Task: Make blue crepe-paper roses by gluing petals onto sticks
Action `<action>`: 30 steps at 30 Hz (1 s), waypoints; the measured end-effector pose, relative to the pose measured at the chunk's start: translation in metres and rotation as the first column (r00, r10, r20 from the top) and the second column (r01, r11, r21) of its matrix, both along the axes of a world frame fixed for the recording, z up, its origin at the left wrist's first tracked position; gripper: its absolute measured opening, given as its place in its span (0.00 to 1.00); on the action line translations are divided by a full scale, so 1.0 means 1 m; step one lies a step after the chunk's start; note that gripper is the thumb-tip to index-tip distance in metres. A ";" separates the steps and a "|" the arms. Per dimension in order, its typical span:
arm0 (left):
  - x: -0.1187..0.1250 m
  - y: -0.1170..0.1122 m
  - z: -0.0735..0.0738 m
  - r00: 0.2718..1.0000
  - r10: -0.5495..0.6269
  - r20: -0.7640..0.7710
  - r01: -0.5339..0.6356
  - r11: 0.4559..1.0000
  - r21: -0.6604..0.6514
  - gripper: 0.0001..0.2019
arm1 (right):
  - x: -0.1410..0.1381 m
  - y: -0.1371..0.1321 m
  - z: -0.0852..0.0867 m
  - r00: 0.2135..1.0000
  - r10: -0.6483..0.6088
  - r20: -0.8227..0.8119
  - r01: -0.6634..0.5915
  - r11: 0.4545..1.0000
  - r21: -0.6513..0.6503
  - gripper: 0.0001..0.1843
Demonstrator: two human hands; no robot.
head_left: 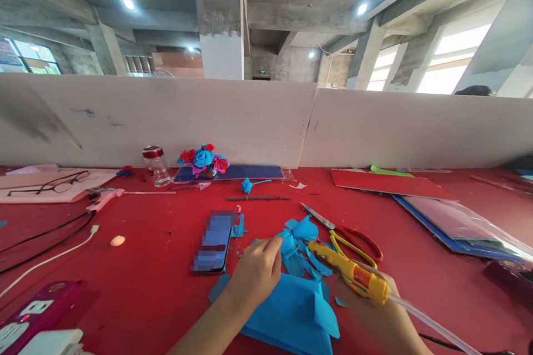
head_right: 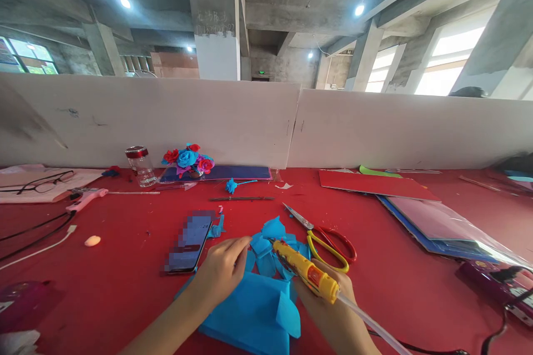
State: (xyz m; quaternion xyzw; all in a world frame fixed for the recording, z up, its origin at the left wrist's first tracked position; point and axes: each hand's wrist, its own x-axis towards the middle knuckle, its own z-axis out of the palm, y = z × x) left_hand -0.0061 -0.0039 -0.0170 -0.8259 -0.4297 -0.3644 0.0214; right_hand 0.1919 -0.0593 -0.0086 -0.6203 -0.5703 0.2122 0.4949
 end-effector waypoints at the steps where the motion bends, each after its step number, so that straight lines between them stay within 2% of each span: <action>1: 0.000 0.000 0.000 1.000 0.000 0.000 0.000 1.000 -0.001 0.12 | 0.000 -0.001 0.001 1.000 -0.019 -0.011 0.020 1.000 0.007 0.07; 6: 0.000 -0.001 0.000 1.000 -0.001 -0.003 0.001 1.000 -0.009 0.12 | 0.003 -0.002 -0.001 0.994 -0.054 -0.091 0.056 0.998 0.023 0.09; 11: 0.001 -0.002 0.002 1.000 0.000 0.007 0.000 1.000 -0.004 0.11 | 0.008 0.000 -0.003 0.997 0.018 -0.071 -0.018 1.000 -0.002 0.13; 15: 0.001 -0.001 0.003 1.000 -0.001 0.006 0.001 1.000 0.008 0.11 | 0.004 -0.001 -0.001 0.999 -0.030 -0.035 0.031 0.999 0.026 0.12; 22: 0.000 -0.003 0.004 1.000 0.011 -0.006 -0.011 1.000 0.012 0.12 | 0.001 -0.002 0.000 0.998 -0.034 -0.044 0.033 0.999 -0.029 0.11; 30: 0.000 -0.003 0.004 1.000 -0.001 0.002 0.001 1.000 -0.014 0.12 | 0.002 0.002 -0.001 0.998 -0.015 -0.053 0.014 1.000 -0.019 0.09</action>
